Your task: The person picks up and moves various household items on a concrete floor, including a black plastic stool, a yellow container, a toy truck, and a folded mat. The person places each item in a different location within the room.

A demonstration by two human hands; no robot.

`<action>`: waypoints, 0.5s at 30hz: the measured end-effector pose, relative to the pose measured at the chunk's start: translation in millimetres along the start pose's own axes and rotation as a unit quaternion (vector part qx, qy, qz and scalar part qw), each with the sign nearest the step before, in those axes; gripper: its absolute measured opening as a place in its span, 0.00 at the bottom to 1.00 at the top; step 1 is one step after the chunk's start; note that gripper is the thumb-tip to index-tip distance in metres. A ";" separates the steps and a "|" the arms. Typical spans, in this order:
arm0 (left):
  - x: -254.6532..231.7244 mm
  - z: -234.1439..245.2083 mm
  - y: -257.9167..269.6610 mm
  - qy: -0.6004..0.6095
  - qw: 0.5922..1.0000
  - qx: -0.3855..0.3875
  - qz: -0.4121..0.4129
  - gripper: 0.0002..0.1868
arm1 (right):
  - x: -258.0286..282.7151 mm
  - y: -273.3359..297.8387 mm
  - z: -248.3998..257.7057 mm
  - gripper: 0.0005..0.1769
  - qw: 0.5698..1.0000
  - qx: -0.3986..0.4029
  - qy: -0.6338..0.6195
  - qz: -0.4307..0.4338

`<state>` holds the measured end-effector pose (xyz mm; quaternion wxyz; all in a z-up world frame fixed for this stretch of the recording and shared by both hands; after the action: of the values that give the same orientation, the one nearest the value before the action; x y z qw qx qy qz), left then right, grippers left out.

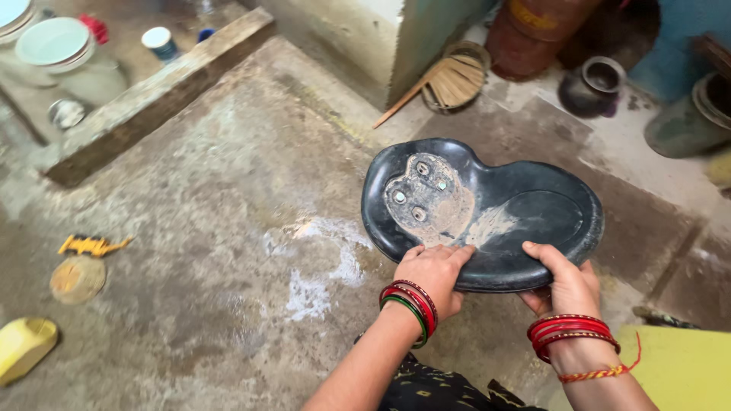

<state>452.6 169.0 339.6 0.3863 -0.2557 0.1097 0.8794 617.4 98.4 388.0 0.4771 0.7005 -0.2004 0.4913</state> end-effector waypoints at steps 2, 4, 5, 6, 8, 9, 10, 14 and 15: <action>-1.2 0.5 -10.9 0.003 1.000 0.001 -0.027 0.37 | 3.1 -5.1 4.6 0.27 1.000 -0.012 -0.018 0.004; -6.3 -3.7 -19.0 0.009 0.999 0.018 -0.046 0.37 | 3.7 -9.7 15.1 0.26 0.999 -0.031 -0.027 0.005; -8.7 -5.5 -24.4 0.011 0.998 0.031 -0.051 0.37 | 4.8 -13.6 19.8 0.26 0.999 -0.041 -0.030 0.004; -11.7 -7.4 -30.4 0.012 0.997 0.045 -0.057 0.36 | 6.1 -17.5 25.2 0.25 0.998 -0.052 -0.032 0.003; -19.2 -11.0 -46.0 -0.007 0.995 0.042 -0.090 0.38 | 10.8 -28.1 38.0 0.24 0.997 -0.077 -0.007 -0.003; -23.4 -13.2 -50.5 -0.016 0.994 0.042 -0.104 0.39 | 10.7 -31.4 43.7 0.24 0.996 -0.089 0.007 -0.011; -27.5 -15.9 -55.2 -0.008 0.993 0.054 -0.108 0.39 | 11.0 -35.0 49.1 0.25 0.995 -0.095 -0.010 -0.009; -47.8 -28.8 -80.1 0.034 0.989 0.082 -0.121 0.41 | 20.1 -54.6 74.3 0.25 0.993 -0.108 -0.038 -0.008; -52.7 -32.7 -86.0 0.047 0.988 0.084 -0.124 0.43 | 21.9 -60.2 79.7 0.25 0.993 -0.108 -0.035 -0.008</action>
<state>557.9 181.7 340.5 0.5071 -0.2749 0.1688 0.7992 711.8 61.5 374.0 0.5467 0.6629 -0.2635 0.4384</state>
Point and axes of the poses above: each hand's wrist, its own y-axis away from the middle knuckle, its own z-axis out of the back of the hand, x = y × z, the point moved 2 cm from there along -y, towards the middle knuckle, and after that the axes turned 5 degrees about -y, right-handed, at the moved point
